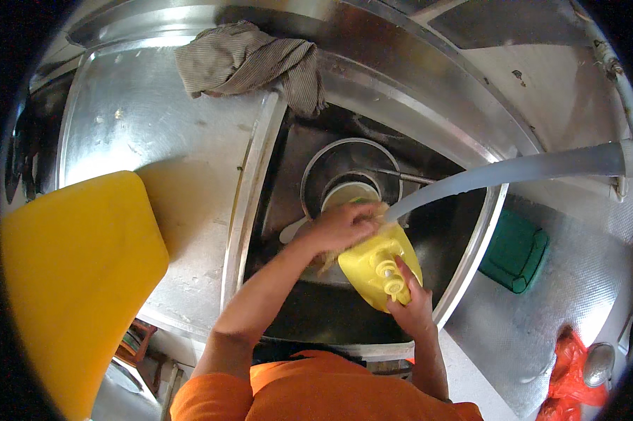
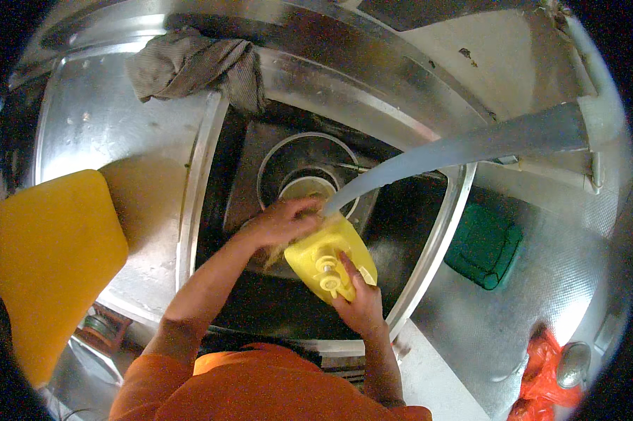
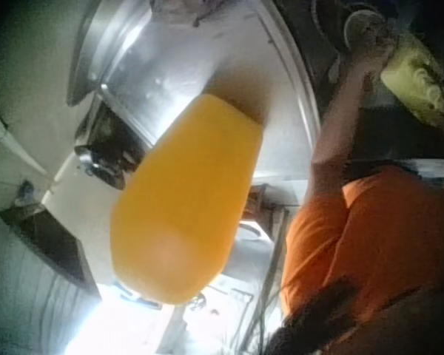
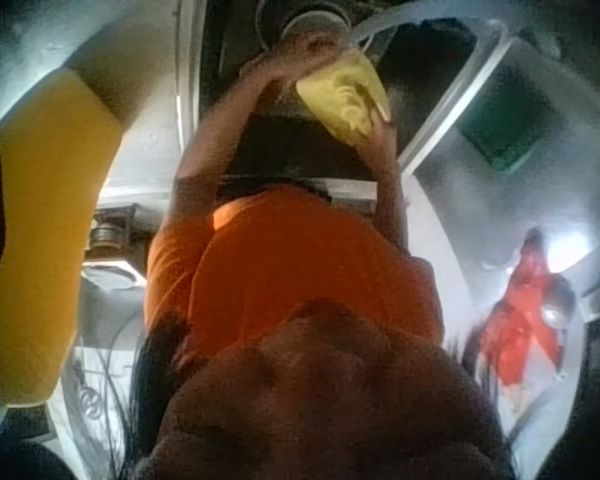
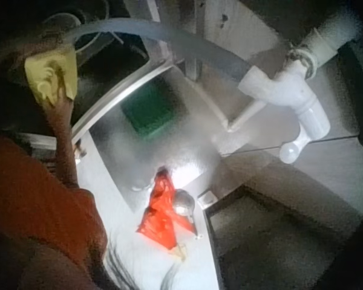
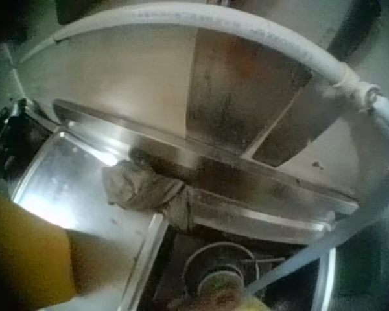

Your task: The person washes a yellow plastic container and a metal bowl in a stainless steel sink using a cloth and running water. They scrub the exterior of the container, rinse it, and then scrub and rinse the metal bowl.

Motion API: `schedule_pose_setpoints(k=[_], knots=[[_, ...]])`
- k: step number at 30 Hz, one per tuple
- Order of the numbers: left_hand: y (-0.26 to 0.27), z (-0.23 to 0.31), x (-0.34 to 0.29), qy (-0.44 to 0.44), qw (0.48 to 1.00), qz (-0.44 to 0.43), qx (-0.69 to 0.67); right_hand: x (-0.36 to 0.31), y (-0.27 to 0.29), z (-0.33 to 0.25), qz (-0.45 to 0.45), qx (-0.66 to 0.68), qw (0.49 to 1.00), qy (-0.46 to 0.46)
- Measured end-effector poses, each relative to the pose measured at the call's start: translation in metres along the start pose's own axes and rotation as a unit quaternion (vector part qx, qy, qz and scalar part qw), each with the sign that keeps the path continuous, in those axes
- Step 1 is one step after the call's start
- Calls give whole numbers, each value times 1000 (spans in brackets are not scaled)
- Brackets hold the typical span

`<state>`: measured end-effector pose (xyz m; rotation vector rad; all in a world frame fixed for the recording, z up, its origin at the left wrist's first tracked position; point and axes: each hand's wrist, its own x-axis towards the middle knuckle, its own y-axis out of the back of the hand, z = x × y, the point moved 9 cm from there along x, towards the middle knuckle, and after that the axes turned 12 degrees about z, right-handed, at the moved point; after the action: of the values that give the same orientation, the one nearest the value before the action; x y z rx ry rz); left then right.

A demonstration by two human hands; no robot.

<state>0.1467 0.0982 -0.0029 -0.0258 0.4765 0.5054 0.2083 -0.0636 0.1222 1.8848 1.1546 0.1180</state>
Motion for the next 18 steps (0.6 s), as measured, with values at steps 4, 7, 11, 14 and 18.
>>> schedule_pose_setpoints(k=[4,7,11,14,18], knots=[[7,-5,7,51,997,43,-40,0,1,1,-14,-20,1000,-4],[-15,6,3,-4,998,-66,-25,1,3,-3,-11,-30,999,19],[-21,17,18,-68,987,-103,-105,1,1,-2,-14,-30,999,17],[-19,-12,41,19,994,-103,-33,0,1,0,-10,-44,999,17],[-33,-4,47,-71,986,-148,4,-1,3,-6,8,-77,995,63]])
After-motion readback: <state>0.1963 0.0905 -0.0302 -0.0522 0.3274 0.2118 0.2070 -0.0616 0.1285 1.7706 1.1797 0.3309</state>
